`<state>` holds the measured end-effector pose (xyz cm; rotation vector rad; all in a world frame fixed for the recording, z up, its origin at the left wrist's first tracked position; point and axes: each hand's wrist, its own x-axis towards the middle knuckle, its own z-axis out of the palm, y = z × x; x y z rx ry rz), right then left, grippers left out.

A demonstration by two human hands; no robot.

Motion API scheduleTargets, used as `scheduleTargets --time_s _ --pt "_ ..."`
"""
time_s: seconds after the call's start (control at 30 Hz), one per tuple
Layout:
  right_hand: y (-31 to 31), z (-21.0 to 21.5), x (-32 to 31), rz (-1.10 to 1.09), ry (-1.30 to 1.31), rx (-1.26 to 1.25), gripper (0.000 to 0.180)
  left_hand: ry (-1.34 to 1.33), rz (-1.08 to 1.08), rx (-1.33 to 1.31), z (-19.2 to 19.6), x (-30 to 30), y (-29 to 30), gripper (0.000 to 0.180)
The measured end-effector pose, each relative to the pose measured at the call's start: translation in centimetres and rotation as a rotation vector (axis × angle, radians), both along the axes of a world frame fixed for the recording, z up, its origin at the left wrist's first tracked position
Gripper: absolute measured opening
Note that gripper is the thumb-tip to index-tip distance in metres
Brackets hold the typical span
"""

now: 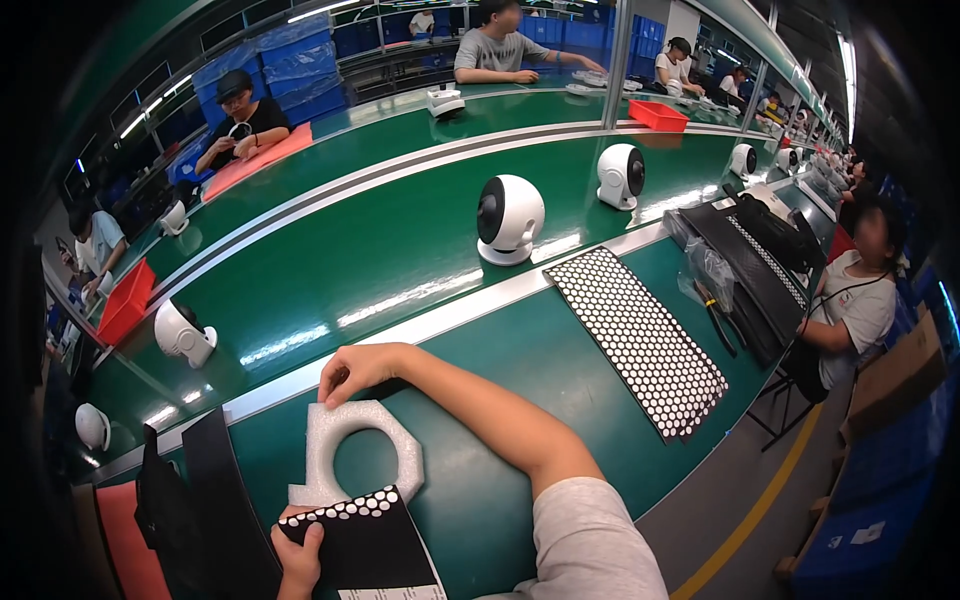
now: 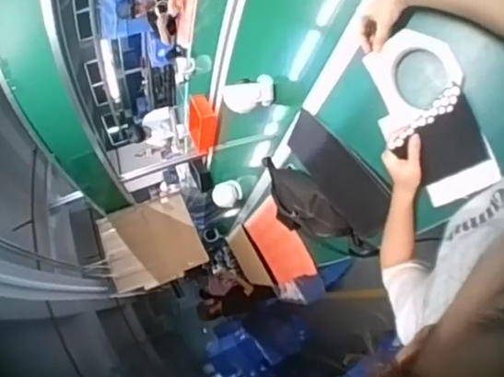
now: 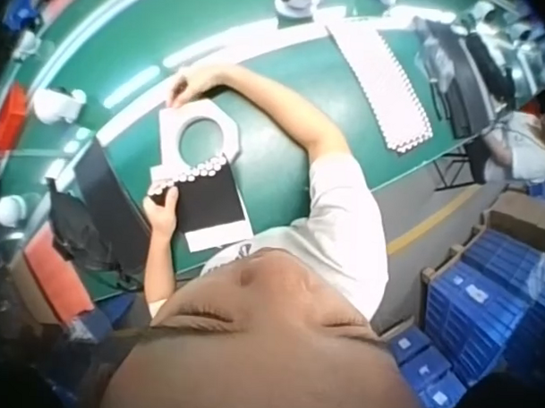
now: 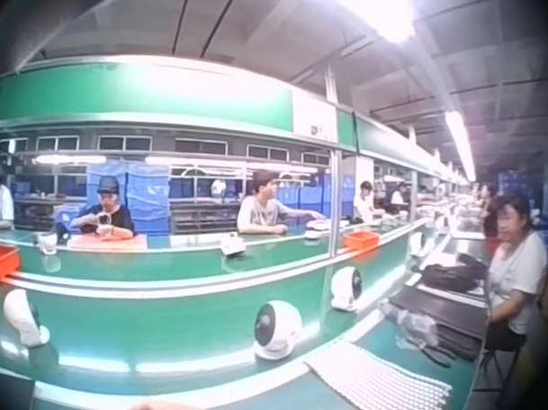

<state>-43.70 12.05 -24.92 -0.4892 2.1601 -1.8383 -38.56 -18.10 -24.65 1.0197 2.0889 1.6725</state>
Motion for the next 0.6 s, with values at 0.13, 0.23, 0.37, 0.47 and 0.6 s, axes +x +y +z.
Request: scheduleTargets --time_s 0.13,0.23,0.37,0.47,0.6 --pt "0.3 -0.1 -0.2 0.052 -0.013 0.008 0.023 -0.006 -0.005 -0.018 -0.1 -0.2 0.0 0.015" --pt "0.4 -0.2 -0.1 0.060 -0.011 0.018 0.024 -0.033 -0.003 -0.024 -0.3 -0.3 0.0 0.015" --pt "0.0 0.0 -0.1 0.073 0.011 0.023 0.025 0.003 0.002 -0.021 0.2 0.0 0.0 0.015" --pt "-0.9 -0.1 -0.7 0.103 0.037 0.046 0.027 0.012 0.055 -0.016 0.6 0.6 -0.6 0.015" --pt "-0.1 -0.7 -0.5 0.080 -0.011 0.126 0.029 -0.012 0.007 -0.084 0.6 0.6 0.0 0.015"
